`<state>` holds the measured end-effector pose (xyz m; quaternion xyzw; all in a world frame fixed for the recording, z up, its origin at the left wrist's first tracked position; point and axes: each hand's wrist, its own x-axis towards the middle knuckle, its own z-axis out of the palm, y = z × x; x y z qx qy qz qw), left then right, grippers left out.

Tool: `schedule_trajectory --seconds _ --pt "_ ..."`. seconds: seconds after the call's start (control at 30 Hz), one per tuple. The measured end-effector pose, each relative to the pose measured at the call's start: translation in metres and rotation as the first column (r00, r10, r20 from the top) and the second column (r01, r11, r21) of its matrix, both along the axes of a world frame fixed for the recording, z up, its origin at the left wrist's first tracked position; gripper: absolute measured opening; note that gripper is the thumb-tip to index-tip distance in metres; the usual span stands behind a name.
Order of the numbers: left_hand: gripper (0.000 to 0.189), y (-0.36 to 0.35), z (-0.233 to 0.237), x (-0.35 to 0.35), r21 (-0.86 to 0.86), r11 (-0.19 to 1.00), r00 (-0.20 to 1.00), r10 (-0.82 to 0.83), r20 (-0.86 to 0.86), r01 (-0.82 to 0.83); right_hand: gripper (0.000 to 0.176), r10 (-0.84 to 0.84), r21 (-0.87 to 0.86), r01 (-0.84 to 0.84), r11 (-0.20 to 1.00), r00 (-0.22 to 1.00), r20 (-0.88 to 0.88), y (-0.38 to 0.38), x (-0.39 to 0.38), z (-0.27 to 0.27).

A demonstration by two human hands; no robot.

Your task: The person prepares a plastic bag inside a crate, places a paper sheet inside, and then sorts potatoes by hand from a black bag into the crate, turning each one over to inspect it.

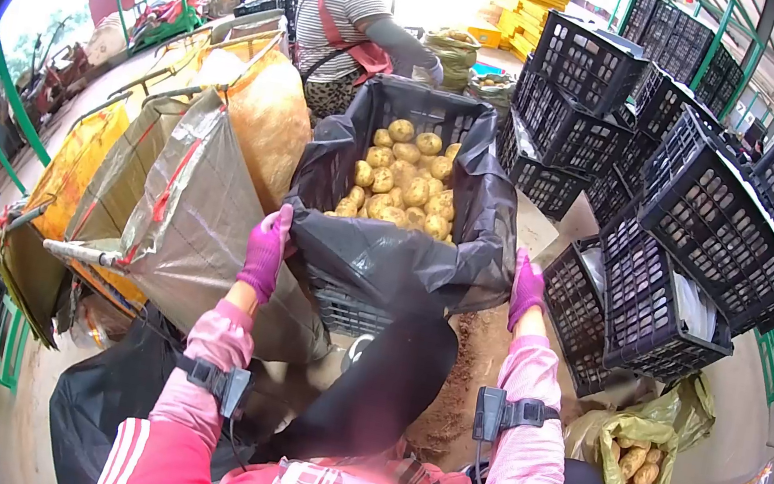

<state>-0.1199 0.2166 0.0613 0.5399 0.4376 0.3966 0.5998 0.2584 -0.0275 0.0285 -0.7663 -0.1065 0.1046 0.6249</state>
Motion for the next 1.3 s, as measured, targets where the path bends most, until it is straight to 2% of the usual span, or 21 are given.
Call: schedule_trajectory --seconds 0.07,0.1,0.17,0.2,0.23,0.27,0.3,0.33,0.37,0.4,0.47,0.5,0.6,0.7,0.83,0.9,0.97,1.03,1.07,1.17,1.3 --pt "0.045 -0.004 -0.005 -0.006 0.022 0.998 0.995 0.051 0.081 -0.053 0.045 0.258 -0.096 -0.249 0.964 0.962 0.093 -0.008 0.029 -0.048" --pt "0.043 -0.006 -0.009 -0.008 0.031 0.996 0.989 0.073 0.125 -0.078 0.026 0.137 0.143 -0.143 0.979 0.989 0.054 -0.016 -0.002 -0.028" --pt "0.035 -0.003 -0.031 -0.017 0.062 0.994 0.986 0.077 0.145 -0.087 0.019 0.082 0.295 -0.065 0.953 0.996 -0.046 -0.025 -0.021 -0.045" --pt "0.031 -0.003 -0.043 -0.024 0.074 0.994 0.987 0.066 0.147 -0.077 0.021 0.103 0.043 -0.102 0.994 0.995 -0.011 -0.032 -0.034 -0.046" --pt "0.031 -0.008 -0.051 -0.029 0.027 0.999 0.991 0.014 0.131 -0.018 0.024 0.111 -0.085 -0.102 0.991 0.988 0.110 -0.032 -0.041 -0.060" --pt "0.031 -0.030 -0.037 -0.027 0.026 0.999 0.993 0.033 0.110 -0.036 0.029 0.154 -0.154 -0.142 0.978 0.985 0.071 -0.035 -0.057 -0.031" --pt "0.033 -0.008 -0.066 -0.035 0.117 0.992 0.996 0.052 -0.077 -0.043 0.033 0.270 -0.472 -0.163 0.866 0.948 0.168 -0.031 -0.051 -0.018" --pt "0.035 -0.008 -0.075 -0.032 0.417 0.899 0.976 0.189 -0.105 -0.129 0.040 0.316 -0.515 -0.227 0.827 0.944 0.090 -0.032 -0.049 0.004" --pt "0.040 -0.006 -0.077 -0.033 0.504 0.838 0.965 0.261 -0.036 -0.208 0.050 0.362 -0.487 -0.314 0.815 0.932 0.004 -0.040 -0.042 0.017" --pt "0.044 -0.049 -0.017 -0.019 0.716 0.662 0.926 0.373 -0.059 -0.222 0.063 0.391 -0.494 -0.351 0.795 0.920 -0.024 -0.050 -0.031 0.036" --pt "0.044 -0.097 0.060 0.008 0.771 0.606 0.978 0.178 0.104 -0.193 0.073 0.338 -0.548 -0.188 0.815 0.923 0.185 -0.065 0.004 0.057" --pt "0.044 -0.121 0.088 0.019 0.789 0.584 0.981 0.087 0.175 -0.193 0.076 0.308 -0.524 -0.163 0.836 0.930 0.203 -0.085 0.000 0.103" --pt "0.043 -0.177 0.145 0.073 0.816 0.564 0.972 -0.234 0.007 0.130 0.067 0.237 -0.420 -0.060 0.906 0.893 0.383 -0.113 0.023 0.148" --pt "0.041 -0.232 0.158 0.145 0.695 0.371 0.726 -0.608 -0.320 0.616 0.060 0.252 -0.331 -0.089 0.939 0.834 0.490 -0.137 0.045 0.156" --pt "0.043 -0.302 0.041 0.261 0.723 -0.042 0.419 -0.792 -0.445 0.689 0.051 0.215 -0.287 -0.062 0.956 0.813 0.542 -0.175 0.062 0.165" --pt "0.046 -0.343 0.019 0.288 0.520 -0.102 0.164 -0.883 -0.441 0.848 0.044 0.127 -0.220 0.012 0.975 0.786 0.605 -0.196 0.085 0.151" --pt "0.049 -0.367 0.007 0.309 0.429 -0.330 0.005 -0.788 -0.616 0.841 0.039 0.039 -0.201 0.149 0.968 0.703 0.710 -0.219 0.122 0.142" --pt "0.048 -0.372 -0.010 0.338 0.353 -0.344 -0.140 -0.859 -0.493 0.870 0.034 -0.018 -0.120 0.215 0.969 0.548 0.836 -0.237 0.170 0.152" --pt "0.046 -0.372 -0.026 0.355 0.244 -0.262 -0.131 -0.885 -0.447 0.934 0.033 0.007 -0.130 0.261 0.957 0.425 0.905 -0.243 0.190 0.170" --pt "0.047 -0.374 -0.073 0.411 0.232 -0.039 0.064 -0.906 -0.418 0.972 0.033 0.037 -0.086 0.307 0.948 0.164 0.986 -0.252 0.254 0.241" --pt "0.051 -0.363 -0.084 0.458 -0.115 -0.063 -0.104 -0.908 -0.405 0.991 0.039 -0.029 -0.052 0.387 0.920 0.201 0.979 -0.281 0.347 0.333"
